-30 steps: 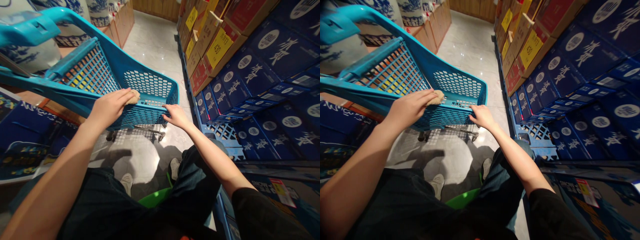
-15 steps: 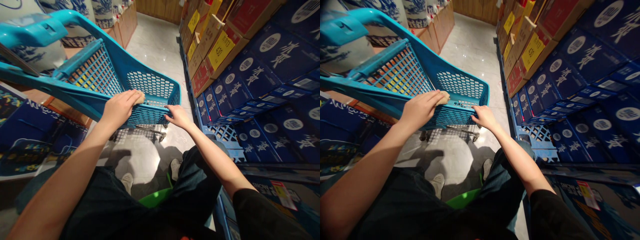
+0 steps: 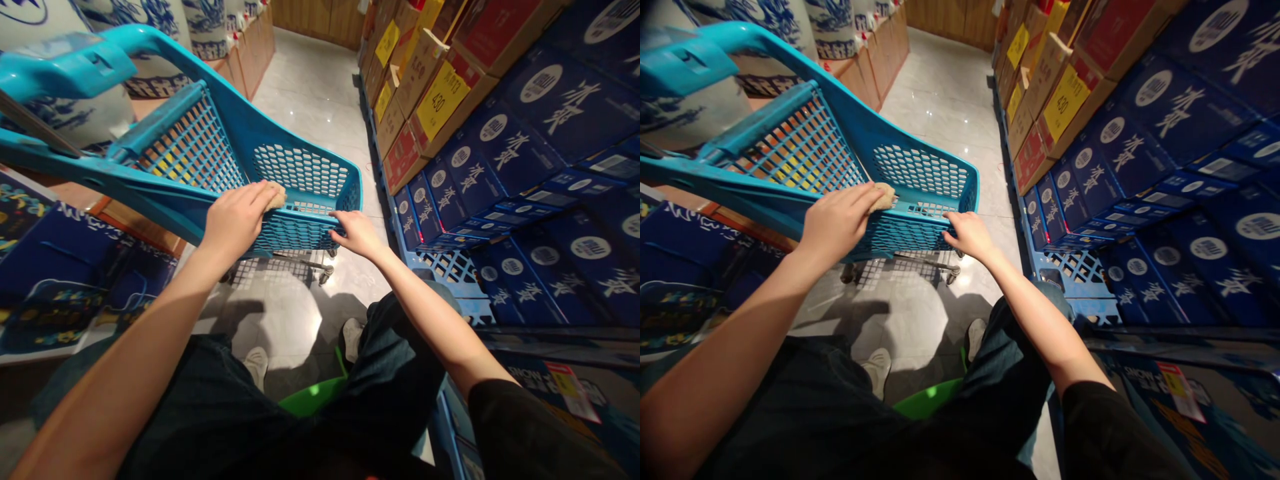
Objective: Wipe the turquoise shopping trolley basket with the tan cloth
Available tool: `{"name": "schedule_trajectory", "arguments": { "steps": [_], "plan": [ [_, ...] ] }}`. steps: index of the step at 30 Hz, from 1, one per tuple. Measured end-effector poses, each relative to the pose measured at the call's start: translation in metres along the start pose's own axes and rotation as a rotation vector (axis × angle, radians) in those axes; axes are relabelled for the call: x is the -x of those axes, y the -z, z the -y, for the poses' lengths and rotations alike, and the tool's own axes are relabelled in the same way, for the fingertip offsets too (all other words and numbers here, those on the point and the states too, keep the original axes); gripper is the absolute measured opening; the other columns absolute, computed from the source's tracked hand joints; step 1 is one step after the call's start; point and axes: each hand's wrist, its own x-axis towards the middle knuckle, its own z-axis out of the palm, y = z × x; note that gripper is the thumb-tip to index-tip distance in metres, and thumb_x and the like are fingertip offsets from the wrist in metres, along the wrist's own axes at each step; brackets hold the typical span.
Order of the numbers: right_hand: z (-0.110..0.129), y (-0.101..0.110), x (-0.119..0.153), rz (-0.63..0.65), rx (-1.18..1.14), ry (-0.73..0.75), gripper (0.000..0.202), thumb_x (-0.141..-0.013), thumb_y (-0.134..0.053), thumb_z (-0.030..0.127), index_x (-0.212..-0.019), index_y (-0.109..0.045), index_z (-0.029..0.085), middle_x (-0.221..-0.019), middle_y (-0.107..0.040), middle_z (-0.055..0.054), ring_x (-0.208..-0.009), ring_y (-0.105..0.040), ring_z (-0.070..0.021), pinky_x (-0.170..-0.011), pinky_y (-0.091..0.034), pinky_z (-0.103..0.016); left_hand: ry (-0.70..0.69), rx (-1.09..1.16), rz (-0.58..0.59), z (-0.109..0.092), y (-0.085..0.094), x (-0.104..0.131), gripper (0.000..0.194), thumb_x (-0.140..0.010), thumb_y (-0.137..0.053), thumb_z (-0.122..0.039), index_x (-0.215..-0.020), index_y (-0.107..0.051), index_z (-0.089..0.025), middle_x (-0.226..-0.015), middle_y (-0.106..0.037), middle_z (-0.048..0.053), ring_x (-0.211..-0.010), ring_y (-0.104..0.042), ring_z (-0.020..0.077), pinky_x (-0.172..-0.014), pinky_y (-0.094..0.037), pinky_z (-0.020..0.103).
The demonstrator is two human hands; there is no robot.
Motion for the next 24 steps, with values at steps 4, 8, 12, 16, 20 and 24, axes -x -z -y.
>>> {"name": "schedule_trajectory", "arguments": {
  "steps": [4, 8, 12, 16, 20, 24],
  "plan": [
    [0.0, -0.001, 0.0, -0.012, 0.009, -0.006, 0.05, -0.105, -0.068, 0.026, -0.152, -0.067, 0.009, -0.141, -0.081, -0.021, -0.131, -0.077, -0.0375, -0.116, -0.055, -0.048, -0.024, 0.0, -0.022, -0.018, -0.015, 0.001, 0.055, -0.108, -0.043, -0.013, -0.157, -0.069, -0.02, -0.167, -0.065, 0.015, -0.159, -0.059, 0.0347, -0.132, -0.052, 0.06],
    [0.001, 0.001, 0.0, 0.004, 0.021, -0.007, 0.051, -0.106, -0.067, 0.027, -0.154, -0.066, 0.009, -0.142, -0.081, -0.021, -0.131, -0.077, -0.0382, -0.116, -0.055, -0.049, -0.113, 0.004, 0.035, -0.019, -0.014, -0.004, 0.055, -0.109, -0.043, -0.013, -0.158, -0.067, -0.017, -0.167, -0.065, 0.014, -0.157, -0.062, 0.0331, -0.132, -0.052, 0.056],
    [0.002, 0.003, 0.0, 0.024, 0.031, -0.012, 0.051, -0.108, -0.067, 0.028, -0.154, -0.065, 0.007, -0.143, -0.08, -0.022, -0.134, -0.076, -0.0383, -0.118, -0.054, -0.048, -0.044, -0.073, 0.014, 0.009, 0.004, -0.002, 0.055, -0.109, -0.046, -0.014, -0.159, -0.066, -0.021, -0.165, -0.067, 0.013, -0.15, -0.068, 0.0363, -0.124, -0.058, 0.058],
    [0.002, 0.002, 0.0, 0.016, 0.026, -0.01, 0.05, -0.108, -0.066, 0.028, -0.154, -0.066, 0.008, -0.142, -0.081, -0.021, -0.133, -0.076, -0.0372, -0.118, -0.054, -0.047, -0.019, -0.075, -0.055, 0.013, 0.004, 0.004, 0.051, -0.111, -0.045, -0.017, -0.156, -0.068, -0.025, -0.164, -0.068, 0.011, -0.151, -0.067, 0.0344, -0.127, -0.055, 0.056],
    [0.0, 0.0, -0.001, -0.007, 0.017, 0.004, 0.049, -0.11, -0.067, 0.035, -0.151, -0.067, 0.01, -0.141, -0.082, -0.02, -0.132, -0.076, -0.0362, -0.116, -0.053, -0.045, -0.107, -0.015, -0.009, -0.001, -0.006, 0.005, 0.054, -0.11, -0.044, -0.015, -0.159, -0.066, -0.02, -0.169, -0.063, 0.013, -0.16, -0.059, 0.0332, -0.132, -0.051, 0.056],
    [0.002, 0.001, -0.001, -0.011, 0.036, -0.013, 0.042, -0.115, -0.061, 0.043, -0.144, -0.071, 0.013, -0.138, -0.083, -0.019, -0.126, -0.078, -0.0357, -0.112, -0.054, -0.044, -0.067, -0.004, -0.001, 0.004, -0.002, 0.003, 0.055, -0.109, -0.048, -0.017, -0.162, -0.065, -0.023, -0.167, -0.066, 0.012, -0.155, -0.064, 0.0343, -0.13, -0.053, 0.058]
  ]
}}
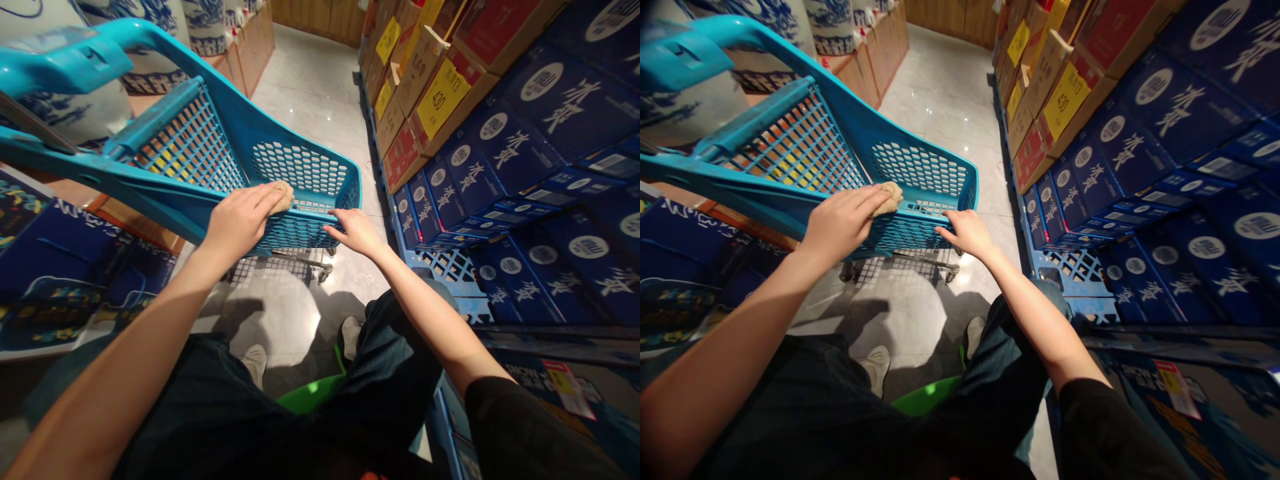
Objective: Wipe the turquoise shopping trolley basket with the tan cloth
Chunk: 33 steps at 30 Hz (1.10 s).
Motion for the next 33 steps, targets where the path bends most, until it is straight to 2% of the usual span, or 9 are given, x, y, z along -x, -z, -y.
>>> {"name": "schedule_trajectory", "arguments": {
  "steps": [4, 8, 10, 12, 15, 17, 23, 29, 33],
  "plan": [
    [0.004, 0.003, 0.0, 0.012, 0.026, -0.018, 0.04, -0.117, -0.058, 0.039, -0.144, -0.071, 0.012, -0.133, -0.084, -0.019, -0.125, -0.078, -0.0356, -0.11, -0.054, -0.043, 0.046, -0.007, -0.041, -0.002, -0.003, -0.001, 0.053, -0.109, -0.049, -0.015, -0.158, -0.069, -0.022, -0.163, -0.069, 0.013, -0.154, -0.065, 0.0345, -0.129, -0.053, 0.059],
    [0.006, 0.004, 0.0, 0.018, 0.026, -0.02, 0.041, -0.117, -0.057, 0.037, -0.146, -0.07, 0.011, -0.136, -0.083, -0.019, -0.127, -0.079, -0.0361, -0.11, -0.053, -0.043, -0.034, 0.034, -0.019, -0.023, -0.019, -0.005, 0.056, -0.107, -0.047, -0.011, -0.158, -0.068, -0.019, -0.167, -0.065, 0.014, -0.16, -0.059, 0.0322, -0.132, -0.052, 0.058],
    [0.006, 0.005, 0.001, 0.017, 0.028, -0.021, 0.04, -0.117, -0.057, 0.037, -0.145, -0.071, 0.012, -0.136, -0.084, -0.019, -0.127, -0.079, -0.0363, -0.11, -0.053, -0.043, -0.077, 0.052, 0.01, -0.026, -0.022, -0.008, 0.058, -0.106, -0.047, -0.01, -0.159, -0.067, -0.019, -0.169, -0.063, 0.014, -0.161, -0.058, 0.0316, -0.132, -0.052, 0.057],
    [0.006, 0.005, 0.001, 0.017, 0.03, -0.02, 0.04, -0.117, -0.057, 0.037, -0.144, -0.071, 0.013, -0.135, -0.084, -0.019, -0.126, -0.079, -0.0361, -0.109, -0.053, -0.043, -0.072, 0.048, 0.019, -0.022, -0.019, -0.009, 0.059, -0.105, -0.048, -0.01, -0.16, -0.067, -0.021, -0.168, -0.064, 0.013, -0.159, -0.06, 0.0316, -0.131, -0.053, 0.058],
    [0.007, 0.006, 0.001, 0.025, 0.04, -0.022, 0.04, -0.117, -0.056, 0.039, -0.144, -0.071, 0.012, -0.132, -0.085, -0.018, -0.124, -0.079, -0.0361, -0.108, -0.053, -0.042, 0.037, -0.007, -0.029, -0.014, -0.012, -0.008, 0.055, -0.108, -0.049, -0.013, -0.158, -0.068, -0.023, -0.164, -0.068, 0.013, -0.153, -0.066, 0.0336, -0.128, -0.055, 0.059],
    [0.008, 0.007, 0.001, 0.035, 0.048, -0.03, 0.041, -0.117, -0.056, 0.039, -0.145, -0.071, 0.012, -0.133, -0.085, -0.018, -0.125, -0.078, -0.0362, -0.108, -0.053, -0.042, 0.085, -0.036, -0.061, -0.015, -0.013, -0.007, 0.052, -0.109, -0.048, -0.013, -0.156, -0.07, -0.021, -0.163, -0.069, 0.015, -0.153, -0.066, 0.0348, -0.128, -0.054, 0.06],
    [0.011, 0.01, 0.0, 0.041, 0.014, -0.036, 0.041, -0.117, -0.057, 0.035, -0.148, -0.07, 0.012, -0.143, -0.081, -0.018, -0.133, -0.077, -0.0346, -0.113, -0.052, -0.041, -0.061, 0.042, 0.016, -0.04, -0.029, -0.014, 0.055, -0.107, -0.045, -0.011, -0.157, -0.069, -0.016, -0.168, -0.064, 0.014, -0.161, -0.059, 0.0315, -0.133, -0.051, 0.055],
    [0.009, 0.01, 0.001, 0.049, 0.04, -0.039, 0.042, -0.117, -0.056, 0.038, -0.147, -0.071, 0.013, -0.138, -0.083, -0.019, -0.127, -0.078, -0.0363, -0.11, -0.053, -0.042, 0.091, 0.026, -0.016, -0.025, -0.014, -0.017, 0.054, -0.107, -0.048, -0.015, -0.154, -0.073, -0.024, -0.158, -0.073, 0.012, -0.146, -0.071, 0.0338, -0.123, -0.058, 0.058],
    [0.009, 0.006, 0.0, 0.027, 0.025, -0.037, 0.041, -0.116, -0.057, 0.037, -0.146, -0.071, 0.014, -0.135, -0.084, -0.019, -0.127, -0.078, -0.0353, -0.11, -0.052, -0.042, 0.061, 0.043, -0.035, -0.034, -0.023, -0.016, 0.054, -0.107, -0.048, -0.013, -0.153, -0.074, -0.023, -0.159, -0.072, 0.014, -0.15, -0.068, 0.0342, -0.127, -0.055, 0.06]
  ]
}}
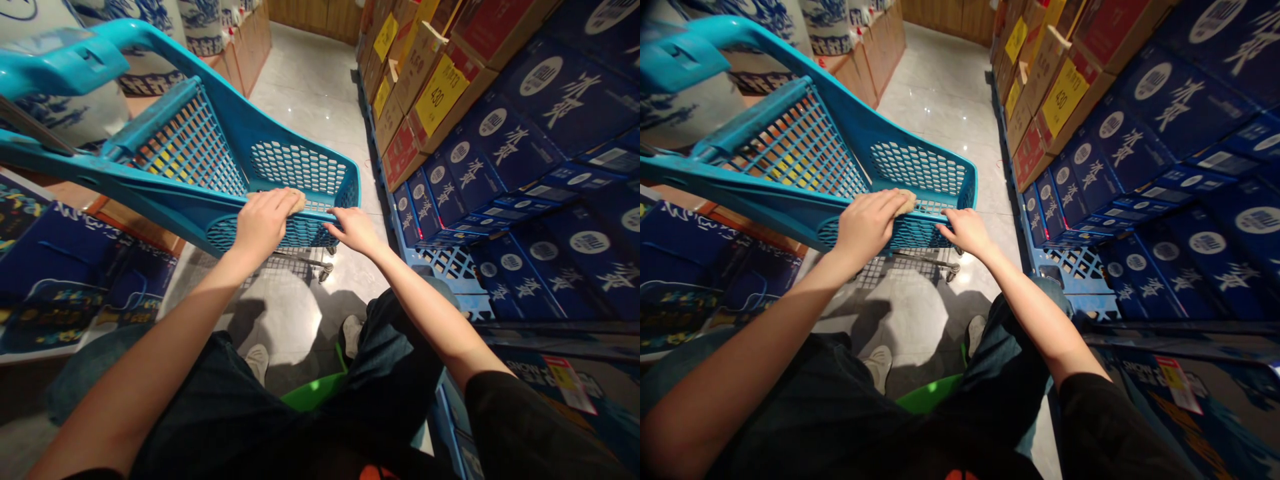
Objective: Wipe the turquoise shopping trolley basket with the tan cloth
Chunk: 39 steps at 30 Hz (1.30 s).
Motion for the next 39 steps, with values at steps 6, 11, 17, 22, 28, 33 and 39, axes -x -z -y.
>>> {"name": "schedule_trajectory", "arguments": {
  "steps": [6, 11, 17, 22, 28, 33, 39],
  "plan": [
    [-0.003, -0.003, -0.001, -0.002, -0.013, 0.012, 0.039, -0.117, -0.057, 0.038, -0.145, -0.07, 0.014, -0.136, -0.084, -0.018, -0.128, -0.077, -0.0346, -0.109, -0.051, -0.041, -0.116, 0.065, 0.095, -0.011, -0.016, -0.006, 0.058, -0.105, -0.047, -0.012, -0.159, -0.068, -0.019, -0.166, -0.066, 0.014, -0.157, -0.062, 0.032, -0.131, -0.051, 0.055],
    [-0.007, -0.004, -0.008, -0.003, 0.021, -0.002, 0.04, -0.119, -0.054, 0.042, -0.141, -0.07, 0.012, -0.138, -0.082, -0.02, -0.126, -0.077, -0.0354, -0.108, -0.051, -0.042, -0.02, 0.08, 0.074, 0.005, -0.016, -0.016, 0.057, -0.104, -0.047, -0.013, -0.155, -0.071, -0.022, -0.16, -0.072, 0.011, -0.15, -0.067, 0.0312, -0.124, -0.053, 0.054],
    [-0.018, -0.005, -0.034, -0.029, 0.047, -0.024, 0.036, -0.119, -0.054, 0.042, -0.133, -0.072, 0.014, -0.134, -0.082, -0.02, -0.121, -0.076, -0.0358, -0.104, -0.052, -0.042, 0.094, 0.058, 0.105, 0.008, -0.027, -0.044, 0.054, -0.101, -0.049, -0.016, -0.147, -0.076, -0.023, -0.15, -0.078, 0.012, -0.139, -0.073, 0.0334, -0.117, -0.053, 0.053],
    [-0.022, -0.002, -0.058, -0.027, 0.041, -0.027, 0.03, -0.118, -0.058, 0.039, -0.128, -0.074, 0.015, -0.132, -0.084, -0.019, -0.119, -0.077, -0.0335, -0.1, -0.052, -0.039, 0.139, 0.03, 0.092, 0.02, -0.034, -0.063, 0.052, -0.099, -0.051, -0.018, -0.143, -0.078, -0.026, -0.145, -0.081, 0.009, -0.131, -0.075, 0.0333, -0.11, -0.054, 0.051],
    [-0.023, -0.009, -0.079, -0.078, 0.011, -0.012, 0.028, -0.116, -0.062, 0.04, -0.119, -0.077, 0.017, -0.124, -0.084, -0.017, -0.118, -0.076, -0.0325, -0.101, -0.052, -0.039, 0.131, 0.015, 0.039, 0.036, -0.038, -0.068, 0.052, -0.099, -0.051, -0.016, -0.141, -0.079, -0.024, -0.143, -0.082, 0.01, -0.129, -0.076, 0.0335, -0.111, -0.053, 0.052],
    [-0.023, -0.016, -0.092, -0.095, -0.027, 0.016, 0.027, -0.114, -0.065, 0.039, -0.121, -0.078, 0.017, -0.123, -0.085, -0.016, -0.119, -0.077, -0.0325, -0.104, -0.053, -0.04, 0.136, -0.003, 0.029, 0.043, -0.034, -0.065, 0.053, -0.099, -0.05, -0.013, -0.143, -0.078, -0.023, -0.146, -0.081, 0.009, -0.131, -0.075, 0.0332, -0.111, -0.054, 0.052],
    [-0.015, -0.018, -0.093, -0.094, -0.078, 0.023, 0.027, -0.113, -0.064, 0.034, -0.125, -0.079, 0.015, -0.126, -0.086, -0.017, -0.121, -0.078, -0.0348, -0.107, -0.053, -0.043, 0.122, 0.011, 0.002, 0.023, -0.042, -0.061, 0.052, -0.105, -0.047, -0.013, -0.147, -0.076, -0.023, -0.153, -0.076, 0.011, -0.142, -0.071, 0.0322, -0.119, -0.051, 0.054]
  ]
}}
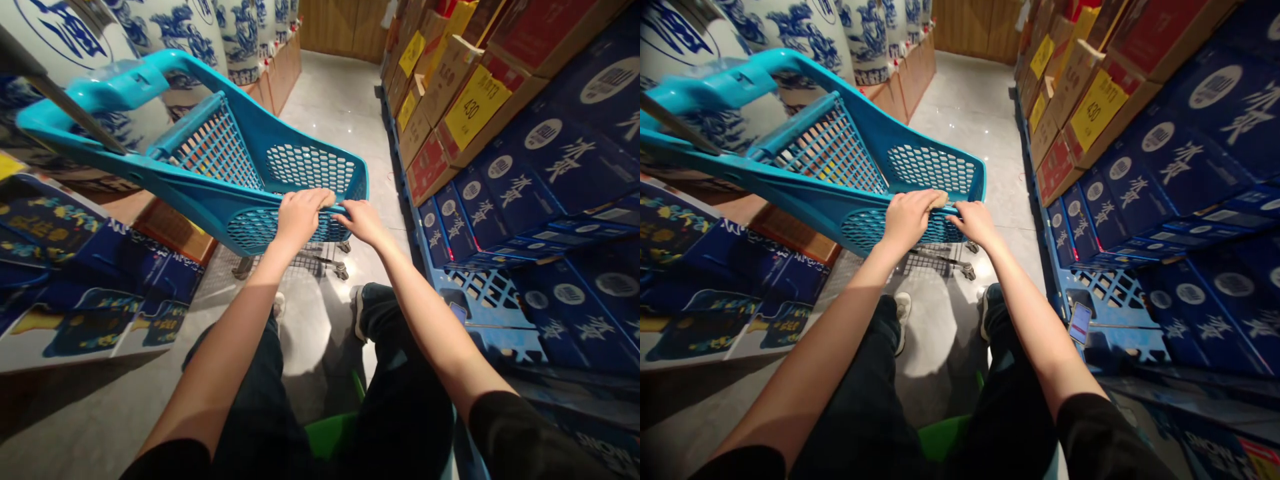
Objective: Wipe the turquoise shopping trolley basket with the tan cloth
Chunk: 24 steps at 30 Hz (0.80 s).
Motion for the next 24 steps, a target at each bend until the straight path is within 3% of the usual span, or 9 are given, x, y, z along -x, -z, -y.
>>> {"name": "schedule_trajectory", "arguments": {
  "steps": [3, 5, 9, 12, 19, 21, 24],
  "plan": [
    [0.002, 0.001, 0.003, 0.006, -0.017, 0.011, 0.025, -0.112, -0.064, 0.028, -0.128, -0.08, 0.016, -0.134, -0.085, -0.015, -0.126, -0.078, -0.0338, -0.111, -0.052, -0.043, -0.102, 0.04, 0.062, -0.014, -0.007, -0.003, 0.056, -0.103, -0.047, -0.009, -0.152, -0.072, -0.02, -0.162, -0.071, 0.011, -0.151, -0.065, 0.0297, -0.124, -0.051, 0.05],
    [0.002, 0.003, 0.004, 0.013, -0.018, 0.008, 0.028, -0.113, -0.064, 0.03, -0.132, -0.079, 0.017, -0.136, -0.084, -0.015, -0.126, -0.078, -0.0333, -0.111, -0.052, -0.042, -0.117, 0.034, 0.108, -0.013, -0.007, -0.008, 0.057, -0.102, -0.048, -0.008, -0.153, -0.072, -0.021, -0.158, -0.073, 0.012, -0.147, -0.068, 0.0299, -0.122, -0.053, 0.049],
    [-0.001, 0.006, 0.001, 0.023, -0.007, -0.02, 0.032, -0.115, -0.064, 0.038, -0.132, -0.078, 0.014, -0.131, -0.085, -0.019, -0.123, -0.079, -0.0338, -0.109, -0.053, -0.042, -0.027, -0.022, 0.06, 0.008, 0.005, -0.012, 0.051, -0.105, -0.046, -0.01, -0.144, -0.078, -0.024, -0.147, -0.08, 0.011, -0.136, -0.074, 0.0317, -0.12, -0.054, 0.052],
    [-0.003, 0.006, -0.002, 0.008, -0.013, -0.019, 0.033, -0.115, -0.064, 0.04, -0.132, -0.078, 0.015, -0.129, -0.086, -0.018, -0.122, -0.079, -0.0338, -0.108, -0.054, -0.041, 0.014, -0.039, -0.013, 0.018, 0.009, -0.007, 0.051, -0.106, -0.045, -0.01, -0.144, -0.077, -0.022, -0.155, -0.075, 0.012, -0.142, -0.071, 0.0326, -0.125, -0.052, 0.054],
    [-0.002, 0.005, -0.006, 0.025, 0.013, -0.015, 0.028, -0.115, -0.065, 0.038, -0.125, -0.078, 0.015, -0.127, -0.086, -0.018, -0.12, -0.08, -0.0348, -0.104, -0.053, -0.041, -0.096, -0.038, -0.011, -0.007, -0.011, 0.001, 0.054, -0.103, -0.046, -0.005, -0.149, -0.071, -0.018, -0.163, -0.069, 0.013, -0.153, -0.064, 0.0313, -0.13, -0.052, 0.054],
    [-0.003, 0.006, -0.006, 0.03, 0.01, -0.016, 0.029, -0.115, -0.065, 0.038, -0.129, -0.078, 0.016, -0.13, -0.086, -0.018, -0.122, -0.08, -0.0344, -0.105, -0.053, -0.04, -0.08, -0.04, -0.01, -0.001, -0.005, 0.001, 0.055, -0.103, -0.045, -0.005, -0.15, -0.07, -0.018, -0.163, -0.069, 0.013, -0.154, -0.063, 0.0306, -0.131, -0.052, 0.053],
    [-0.004, 0.008, -0.005, 0.037, -0.005, -0.029, 0.033, -0.115, -0.065, 0.038, -0.135, -0.078, 0.015, -0.134, -0.085, -0.019, -0.126, -0.08, -0.0345, -0.109, -0.054, -0.041, 0.071, -0.065, -0.065, 0.026, 0.02, 0.007, 0.053, -0.108, -0.04, -0.01, -0.15, -0.071, -0.016, -0.165, -0.067, 0.011, -0.155, -0.061, 0.0301, -0.136, -0.047, 0.054]
  ]
}}
